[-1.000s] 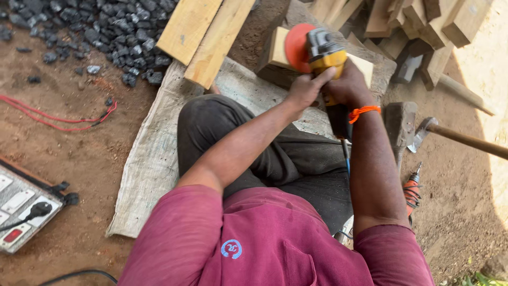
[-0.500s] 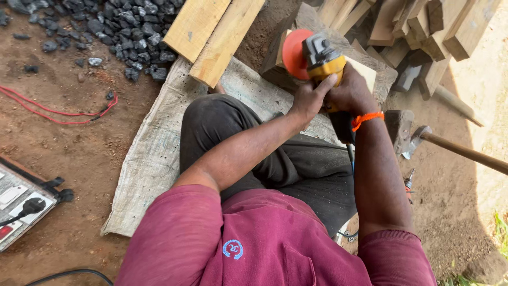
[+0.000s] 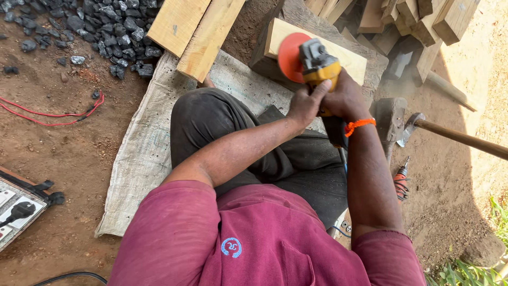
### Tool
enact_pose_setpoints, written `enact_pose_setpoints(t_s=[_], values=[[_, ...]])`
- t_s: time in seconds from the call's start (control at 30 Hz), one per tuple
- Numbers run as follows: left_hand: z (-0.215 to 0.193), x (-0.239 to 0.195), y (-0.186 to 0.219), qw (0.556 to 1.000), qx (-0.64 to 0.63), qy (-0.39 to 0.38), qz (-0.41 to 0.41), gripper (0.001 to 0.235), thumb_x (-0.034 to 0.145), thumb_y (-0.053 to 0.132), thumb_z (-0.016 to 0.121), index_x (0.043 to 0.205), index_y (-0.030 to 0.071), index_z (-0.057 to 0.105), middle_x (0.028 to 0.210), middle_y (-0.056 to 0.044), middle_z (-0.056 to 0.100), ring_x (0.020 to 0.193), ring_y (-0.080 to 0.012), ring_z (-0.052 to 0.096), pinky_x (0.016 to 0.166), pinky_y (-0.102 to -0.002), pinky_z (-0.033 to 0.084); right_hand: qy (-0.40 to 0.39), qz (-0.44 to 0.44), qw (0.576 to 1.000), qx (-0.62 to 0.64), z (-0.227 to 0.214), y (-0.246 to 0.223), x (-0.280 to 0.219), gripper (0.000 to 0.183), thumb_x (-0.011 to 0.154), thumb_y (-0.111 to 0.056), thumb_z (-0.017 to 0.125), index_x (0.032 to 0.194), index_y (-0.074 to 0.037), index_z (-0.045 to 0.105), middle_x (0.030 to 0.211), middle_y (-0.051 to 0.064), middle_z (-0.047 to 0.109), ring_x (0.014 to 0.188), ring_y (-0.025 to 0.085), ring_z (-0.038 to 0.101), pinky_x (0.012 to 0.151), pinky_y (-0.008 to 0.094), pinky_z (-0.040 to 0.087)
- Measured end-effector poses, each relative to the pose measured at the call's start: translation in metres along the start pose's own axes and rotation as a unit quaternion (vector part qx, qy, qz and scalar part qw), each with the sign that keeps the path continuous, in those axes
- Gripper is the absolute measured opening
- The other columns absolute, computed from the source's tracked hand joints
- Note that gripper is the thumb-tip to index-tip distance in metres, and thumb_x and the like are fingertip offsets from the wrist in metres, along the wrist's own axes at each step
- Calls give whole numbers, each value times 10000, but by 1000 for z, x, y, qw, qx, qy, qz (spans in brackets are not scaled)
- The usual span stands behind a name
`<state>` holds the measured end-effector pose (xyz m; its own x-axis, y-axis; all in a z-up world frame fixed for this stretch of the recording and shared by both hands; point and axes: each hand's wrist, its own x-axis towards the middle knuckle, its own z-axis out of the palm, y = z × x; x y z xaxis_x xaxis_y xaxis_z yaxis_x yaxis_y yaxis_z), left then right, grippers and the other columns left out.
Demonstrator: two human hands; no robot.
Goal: The person sits cross-legged on a sack and uses a handheld angle grinder with a sanding disc to smooth the surfaces of wooden planks. They hold each plank with one hand and move the grinder along the face and edges, then set the finished plank aside.
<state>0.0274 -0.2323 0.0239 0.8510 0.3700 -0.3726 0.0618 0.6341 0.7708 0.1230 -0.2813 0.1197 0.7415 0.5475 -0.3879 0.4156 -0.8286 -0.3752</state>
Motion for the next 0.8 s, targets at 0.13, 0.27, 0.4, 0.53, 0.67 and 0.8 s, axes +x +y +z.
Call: enact_pose_setpoints(t_s=[0.13,0.27,0.4,0.53,0.67,0.8], values=[[-13,2,3,995,-61,38,73,732,888,652,624,1233,7,639,1097,-103,698,1023,-207,672,860,-312,558,-7,-36,999,9,6,-14,7,720,785,-339,839,1372,-32,556,1170,182,725,1115,305,696,954,409,540],[-4,14,3,998,41,-45,-16,746,863,697,600,1234,51,646,1082,-115,708,1016,-197,717,839,-312,604,-6,11,998,54,-4,4,1,688,709,-245,840,1320,-45,594,1132,140,740,1044,252,725,905,384,565],[16,29,-1,986,84,-123,-78,745,825,682,615,1227,56,659,1072,-107,714,965,-207,741,767,-343,638,10,54,994,99,-15,34,-7,548,757,-220,796,1255,-36,661,1108,122,756,1000,223,744,841,382,595],[14,39,4,988,67,-116,-72,764,821,678,639,1262,55,626,1082,-95,693,1007,-193,740,762,-329,679,13,53,994,96,-13,33,4,491,813,-224,763,1254,-34,662,1091,120,760,985,222,740,848,374,588],[-16,46,24,996,25,-71,-56,731,839,643,668,1224,22,694,1056,-93,733,980,-195,736,777,-326,621,11,34,998,57,-5,-1,32,509,801,-221,784,1249,-26,641,1079,133,751,970,224,733,839,383,579],[-30,51,40,996,-28,-54,-71,676,839,598,677,1220,40,677,1058,-81,716,967,-172,719,803,-337,609,-1,49,997,66,-6,-28,43,569,768,-211,794,1269,-40,585,1088,119,728,962,214,722,819,376,583]])
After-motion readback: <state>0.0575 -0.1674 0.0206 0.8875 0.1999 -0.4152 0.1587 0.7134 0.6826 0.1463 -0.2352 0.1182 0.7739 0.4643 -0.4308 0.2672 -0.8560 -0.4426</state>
